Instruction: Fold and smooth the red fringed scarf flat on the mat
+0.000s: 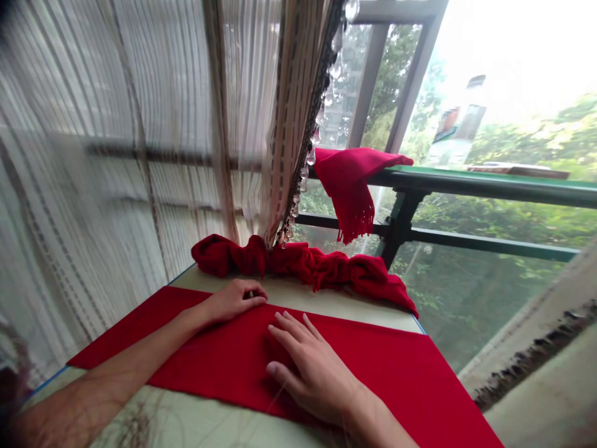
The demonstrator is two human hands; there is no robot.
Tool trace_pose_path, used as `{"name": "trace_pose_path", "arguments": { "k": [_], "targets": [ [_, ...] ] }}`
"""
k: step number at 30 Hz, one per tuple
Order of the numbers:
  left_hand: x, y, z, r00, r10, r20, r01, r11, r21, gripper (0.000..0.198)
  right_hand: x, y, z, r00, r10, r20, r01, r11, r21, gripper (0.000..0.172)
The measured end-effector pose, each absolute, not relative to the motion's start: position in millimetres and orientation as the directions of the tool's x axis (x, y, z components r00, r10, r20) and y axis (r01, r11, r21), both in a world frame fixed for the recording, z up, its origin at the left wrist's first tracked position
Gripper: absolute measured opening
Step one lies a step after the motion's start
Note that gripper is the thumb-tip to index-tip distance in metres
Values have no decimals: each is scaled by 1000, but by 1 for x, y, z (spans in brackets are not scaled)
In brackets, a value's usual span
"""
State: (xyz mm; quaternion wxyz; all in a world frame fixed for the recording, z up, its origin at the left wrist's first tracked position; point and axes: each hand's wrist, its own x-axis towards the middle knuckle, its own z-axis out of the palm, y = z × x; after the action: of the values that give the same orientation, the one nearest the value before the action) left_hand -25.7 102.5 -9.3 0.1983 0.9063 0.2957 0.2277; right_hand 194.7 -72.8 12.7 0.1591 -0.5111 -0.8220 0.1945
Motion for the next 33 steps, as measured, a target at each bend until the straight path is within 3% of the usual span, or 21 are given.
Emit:
{"name": "trace_pose_path", "arguments": {
  "k": [7, 15, 20, 25, 29, 33],
  "targets": [
    [-25, 95, -15, 738, 557, 381, 467, -829, 307, 14, 194, -71, 7, -513, 858, 10, 768, 464, -441, 69],
    [-33, 65, -8, 777, 509, 370, 475, -860, 185, 29, 194, -75, 14, -528, 848, -39, 769, 459, -445, 75],
    [-42, 40, -6, 792, 505, 342, 454, -863, 222, 39, 197, -73, 8, -536, 844, 4, 750, 479, -456, 73],
    [-46, 30, -5, 849, 510, 140, 443, -830, 340, 52, 197, -71, 7, -537, 843, -26, 760, 470, -449, 77],
    [-47, 32, -1, 858, 514, -12, 489, -810, 324, 67, 196, -71, 11, -531, 845, -66, 778, 455, -433, 77],
    [-46, 35, 1, 870, 493, -2, 467, -822, 326, 73, 197, -71, 8, -523, 850, -59, 776, 447, -446, 77]
  ]
}}
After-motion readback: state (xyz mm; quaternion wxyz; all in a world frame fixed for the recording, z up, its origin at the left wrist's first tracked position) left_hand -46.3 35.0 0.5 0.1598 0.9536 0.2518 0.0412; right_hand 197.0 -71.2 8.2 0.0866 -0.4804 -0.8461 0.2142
